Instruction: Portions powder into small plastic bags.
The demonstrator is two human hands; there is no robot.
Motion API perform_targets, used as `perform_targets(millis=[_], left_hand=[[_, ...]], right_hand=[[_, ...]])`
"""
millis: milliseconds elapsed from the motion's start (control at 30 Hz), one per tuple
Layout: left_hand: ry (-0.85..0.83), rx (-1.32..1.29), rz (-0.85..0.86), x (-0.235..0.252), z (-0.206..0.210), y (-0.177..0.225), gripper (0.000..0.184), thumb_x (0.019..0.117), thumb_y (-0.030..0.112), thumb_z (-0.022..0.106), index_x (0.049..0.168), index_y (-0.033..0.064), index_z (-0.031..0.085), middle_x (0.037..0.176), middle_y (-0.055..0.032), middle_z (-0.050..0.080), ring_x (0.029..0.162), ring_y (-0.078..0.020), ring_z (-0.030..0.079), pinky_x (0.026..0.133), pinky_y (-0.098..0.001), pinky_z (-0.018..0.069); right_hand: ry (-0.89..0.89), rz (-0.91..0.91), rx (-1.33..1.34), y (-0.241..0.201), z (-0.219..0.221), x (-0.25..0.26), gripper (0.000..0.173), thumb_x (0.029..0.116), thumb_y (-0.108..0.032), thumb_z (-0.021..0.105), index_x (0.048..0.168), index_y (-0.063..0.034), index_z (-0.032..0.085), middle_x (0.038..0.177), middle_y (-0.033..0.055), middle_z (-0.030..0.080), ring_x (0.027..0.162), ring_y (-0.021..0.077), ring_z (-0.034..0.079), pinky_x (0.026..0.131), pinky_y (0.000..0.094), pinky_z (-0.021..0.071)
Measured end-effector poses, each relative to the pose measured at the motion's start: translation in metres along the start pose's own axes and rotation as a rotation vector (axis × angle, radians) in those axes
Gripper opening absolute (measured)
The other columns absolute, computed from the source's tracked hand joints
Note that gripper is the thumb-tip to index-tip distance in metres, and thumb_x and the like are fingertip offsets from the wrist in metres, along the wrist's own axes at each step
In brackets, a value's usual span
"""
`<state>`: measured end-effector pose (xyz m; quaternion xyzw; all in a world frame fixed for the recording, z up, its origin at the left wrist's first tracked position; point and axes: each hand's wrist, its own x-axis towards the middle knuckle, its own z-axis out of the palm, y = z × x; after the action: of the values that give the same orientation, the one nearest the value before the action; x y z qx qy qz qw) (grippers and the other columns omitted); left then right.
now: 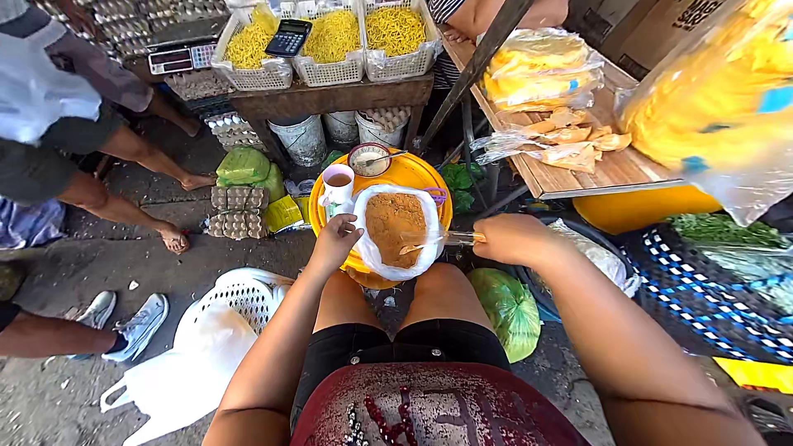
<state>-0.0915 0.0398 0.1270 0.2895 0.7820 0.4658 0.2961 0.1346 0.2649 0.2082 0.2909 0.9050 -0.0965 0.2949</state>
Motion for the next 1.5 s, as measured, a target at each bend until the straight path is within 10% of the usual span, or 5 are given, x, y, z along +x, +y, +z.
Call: perform_targets(millis=[533, 800, 1000, 1367, 1500], left_hand=[[-0.332, -0.297, 0.455, 0.015, 0.025, 0.086, 0.109, 0.0952, 0.081, 0.023, 0.156, -0.0091, 0.02, 0.134, -0.019, 0.065, 0.122, -0.0212, 0.066, 0.109, -0.0386, 0.049], [-0.227, 0.058, 0.395, 0.006, 0.043, 0.133, 0.008, 0.0929, 0.009, 0.073, 0.098, 0.0023, 0.075, 0.092, 0.0, 0.072, 0.084, -0.0004, 0.064, 0.082, -0.0212, 0.0535], [-0.154, 0.172, 0.829, -0.019, 0.025, 0.164, 0.007, 0.0904, 0.009, 0.075, 0.096, 0.0093, 0.079, 0.095, 0.0016, 0.072, 0.098, -0.0061, 0.066, 0.088, -0.0259, 0.0556], [0.1, 0.14, 0.973, -0.003, 0.014, 0.164, 0.012, 0.0909, 0.005, 0.074, 0.102, 0.0028, 0.076, 0.101, -0.0044, 0.073, 0.1, -0.0093, 0.068, 0.093, -0.0271, 0.0562], [-0.101, 0.086, 0.95, 0.004, 0.037, 0.147, 0.015, 0.0883, 0.002, 0.075, 0.103, -0.0023, 0.073, 0.097, -0.0081, 0.074, 0.09, -0.0109, 0.071, 0.087, -0.0316, 0.0602]], right_hand=[[0.606, -0.47, 1.437, -0.065, 0.161, 0.031, 0.017, 0.0949, -0.014, 0.057, 0.099, 0.0004, 0.065, 0.075, -0.0036, 0.06, 0.064, -0.0026, 0.056, 0.064, 0.017, 0.0498], [0.709, -0.571, 1.599, -0.073, 0.173, 0.037, 0.013, 0.0963, -0.012, 0.056, 0.1, -0.0041, 0.064, 0.078, -0.0066, 0.064, 0.067, -0.0016, 0.06, 0.064, 0.0186, 0.0535], [0.637, -0.612, 1.363, -0.058, 0.163, 0.024, 0.083, 0.0953, -0.04, 0.064, 0.156, 0.0067, 0.032, 0.16, 0.0276, 0.033, 0.146, 0.0278, 0.041, 0.113, 0.0382, 0.0447], [0.981, -0.539, 1.112, -0.052, 0.147, 0.018, 0.024, 0.0993, -0.011, 0.058, 0.111, -0.0028, 0.078, 0.117, 0.0104, 0.074, 0.113, 0.0131, 0.068, 0.101, 0.0283, 0.0544], [1.01, -0.436, 1.135, -0.05, 0.127, 0.011, 0.043, 0.1017, -0.021, 0.06, 0.14, -0.0008, 0.06, 0.137, 0.0181, 0.062, 0.118, 0.0176, 0.066, 0.095, 0.031, 0.0583]])
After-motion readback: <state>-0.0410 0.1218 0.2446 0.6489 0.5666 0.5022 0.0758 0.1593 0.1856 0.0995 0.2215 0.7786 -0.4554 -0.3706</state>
